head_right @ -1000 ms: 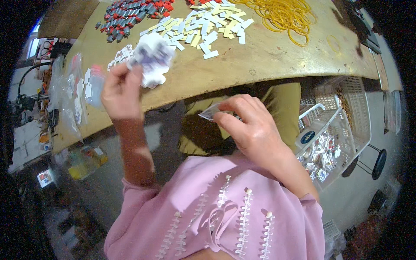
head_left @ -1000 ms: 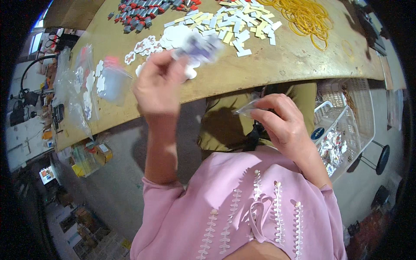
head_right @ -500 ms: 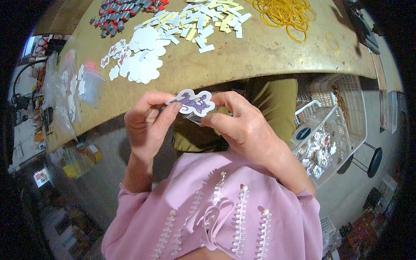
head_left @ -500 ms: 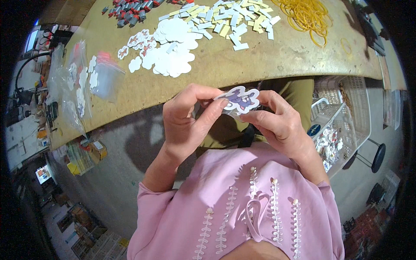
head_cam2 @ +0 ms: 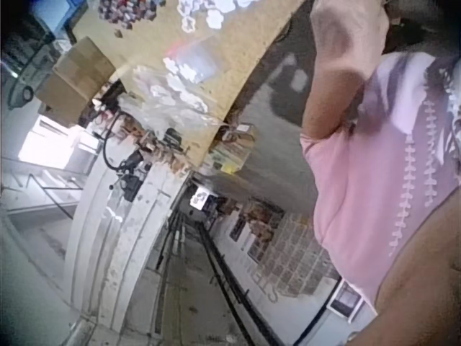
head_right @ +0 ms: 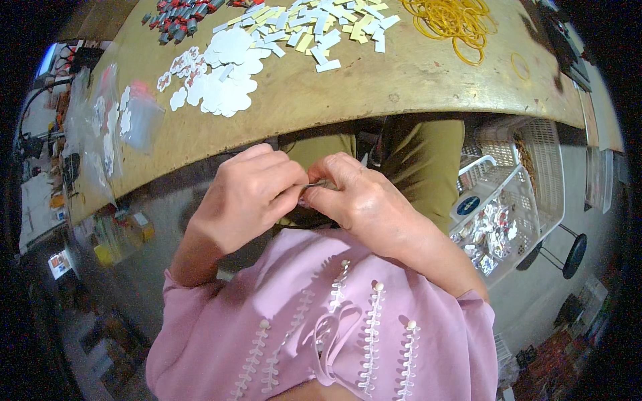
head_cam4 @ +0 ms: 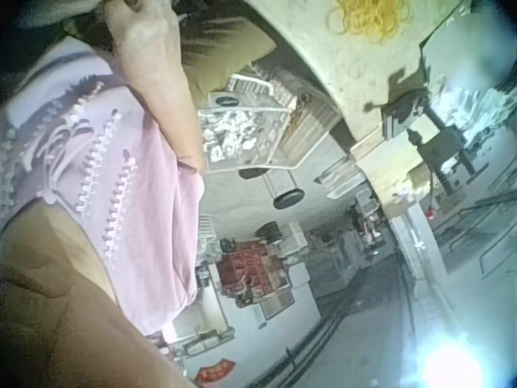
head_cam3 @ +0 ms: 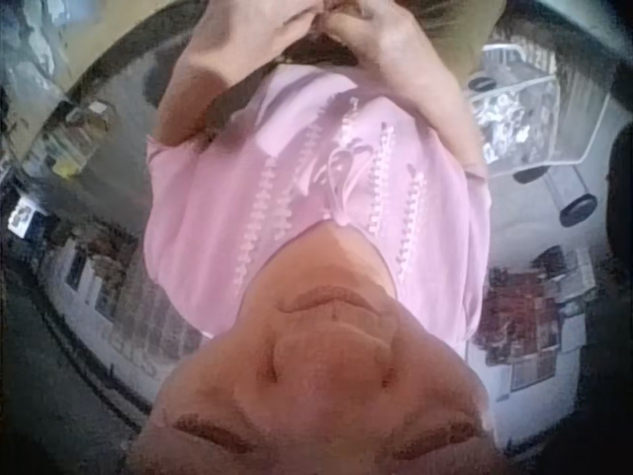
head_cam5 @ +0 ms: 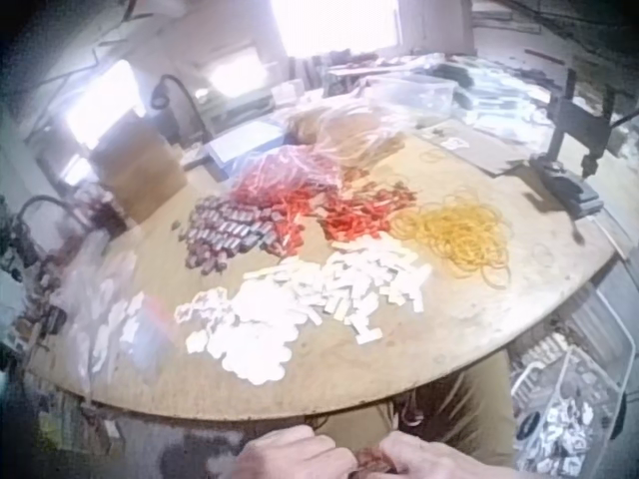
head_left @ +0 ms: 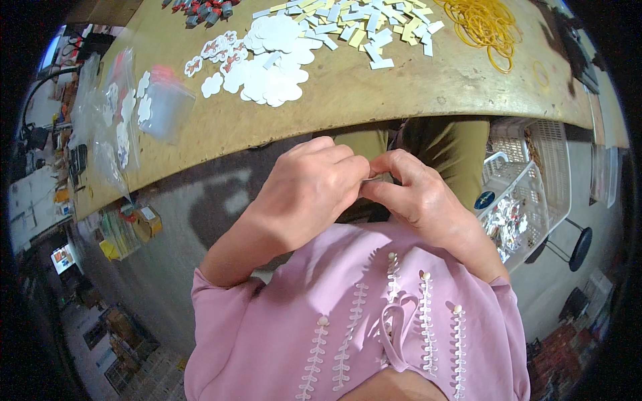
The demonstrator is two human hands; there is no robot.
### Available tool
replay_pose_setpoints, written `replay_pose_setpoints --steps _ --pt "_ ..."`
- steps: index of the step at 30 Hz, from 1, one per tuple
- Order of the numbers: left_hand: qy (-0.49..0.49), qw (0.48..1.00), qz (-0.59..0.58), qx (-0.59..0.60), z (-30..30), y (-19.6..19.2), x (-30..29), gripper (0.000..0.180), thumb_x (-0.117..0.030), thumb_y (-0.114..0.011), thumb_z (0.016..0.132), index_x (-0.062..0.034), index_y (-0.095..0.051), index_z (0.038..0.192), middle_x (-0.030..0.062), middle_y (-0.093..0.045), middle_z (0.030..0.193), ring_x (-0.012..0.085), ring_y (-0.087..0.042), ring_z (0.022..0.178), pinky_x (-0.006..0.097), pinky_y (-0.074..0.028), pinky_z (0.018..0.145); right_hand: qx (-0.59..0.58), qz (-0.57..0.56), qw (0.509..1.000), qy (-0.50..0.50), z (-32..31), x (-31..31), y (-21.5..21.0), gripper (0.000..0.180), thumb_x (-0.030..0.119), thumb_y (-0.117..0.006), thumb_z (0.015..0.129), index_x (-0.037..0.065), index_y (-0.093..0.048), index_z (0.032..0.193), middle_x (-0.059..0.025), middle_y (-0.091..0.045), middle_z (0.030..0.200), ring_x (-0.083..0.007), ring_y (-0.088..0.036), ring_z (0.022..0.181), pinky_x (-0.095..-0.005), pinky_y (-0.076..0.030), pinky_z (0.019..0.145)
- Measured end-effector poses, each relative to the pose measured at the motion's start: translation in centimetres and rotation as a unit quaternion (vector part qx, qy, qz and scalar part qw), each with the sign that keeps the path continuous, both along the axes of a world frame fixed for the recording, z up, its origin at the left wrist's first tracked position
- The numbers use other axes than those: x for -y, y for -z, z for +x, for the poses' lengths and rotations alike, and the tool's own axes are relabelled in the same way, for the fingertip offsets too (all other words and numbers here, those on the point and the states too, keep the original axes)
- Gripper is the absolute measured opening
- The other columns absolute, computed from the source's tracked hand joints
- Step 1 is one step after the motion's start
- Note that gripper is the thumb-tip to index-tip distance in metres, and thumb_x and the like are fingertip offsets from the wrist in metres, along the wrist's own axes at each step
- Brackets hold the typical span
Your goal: The person repeatedly picks small white and colored paper cutouts and rectangular pieces from a table, places them into small clear plastic bags, and sets the filled bags aside. The process continues with multiple bags being filled one at a time.
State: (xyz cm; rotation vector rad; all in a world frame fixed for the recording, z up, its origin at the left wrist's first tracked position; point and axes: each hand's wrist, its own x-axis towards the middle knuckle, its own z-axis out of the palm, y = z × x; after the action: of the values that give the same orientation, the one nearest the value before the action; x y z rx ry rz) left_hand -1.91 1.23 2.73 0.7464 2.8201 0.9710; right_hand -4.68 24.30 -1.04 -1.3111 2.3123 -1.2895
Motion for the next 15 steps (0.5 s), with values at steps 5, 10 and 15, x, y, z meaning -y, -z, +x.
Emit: replay_pose_setpoints --steps 5,10,15 --pt "-0.050 0.988 0.124 0.083 0.1 2.1 0.0 0.025 -0.009 -0.081 0.086 -0.0078 -0.073 0.109 0.0073 -0.073 0.098 0.0288 -0.067 0.091 0.040 -0.055 0.081 -0.019 -0.020 0.998 0.061 -0.2 -0.6 1.4 0.027 -0.002 -0.075 0.081 0.003 -0.075 0.108 -0.0160 -0.067 0.105 -0.0325 -0.070 0.091 -0.0394 -0.059 0.074" --pt "-0.059 0.987 0.142 0.045 1.0 4.3 -0.1 0.045 -0.013 -0.085 0.084 -0.0112 -0.071 0.126 0.0041 -0.074 0.103 0.0259 -0.064 0.101 0.040 -0.054 0.091 -0.037 -0.059 0.994 0.080 -0.8 -0.5 1.8 0.026 -0.001 -0.079 0.079 0.006 -0.074 0.103 -0.0110 -0.067 0.100 -0.0297 -0.068 0.088 -0.0404 -0.055 0.075" --pt "-0.031 0.972 0.197 0.125 0.5 4.3 0.8 0.040 -0.009 -0.085 0.085 -0.0081 -0.071 0.122 0.0035 -0.072 0.102 0.0198 -0.065 0.098 0.035 -0.053 0.089 -0.040 -0.053 0.997 0.040 -1.4 -0.4 1.1 0.015 0.007 -0.080 0.086 0.010 -0.073 0.099 -0.0052 -0.067 0.094 -0.0262 -0.065 0.085 -0.0389 -0.047 0.080"
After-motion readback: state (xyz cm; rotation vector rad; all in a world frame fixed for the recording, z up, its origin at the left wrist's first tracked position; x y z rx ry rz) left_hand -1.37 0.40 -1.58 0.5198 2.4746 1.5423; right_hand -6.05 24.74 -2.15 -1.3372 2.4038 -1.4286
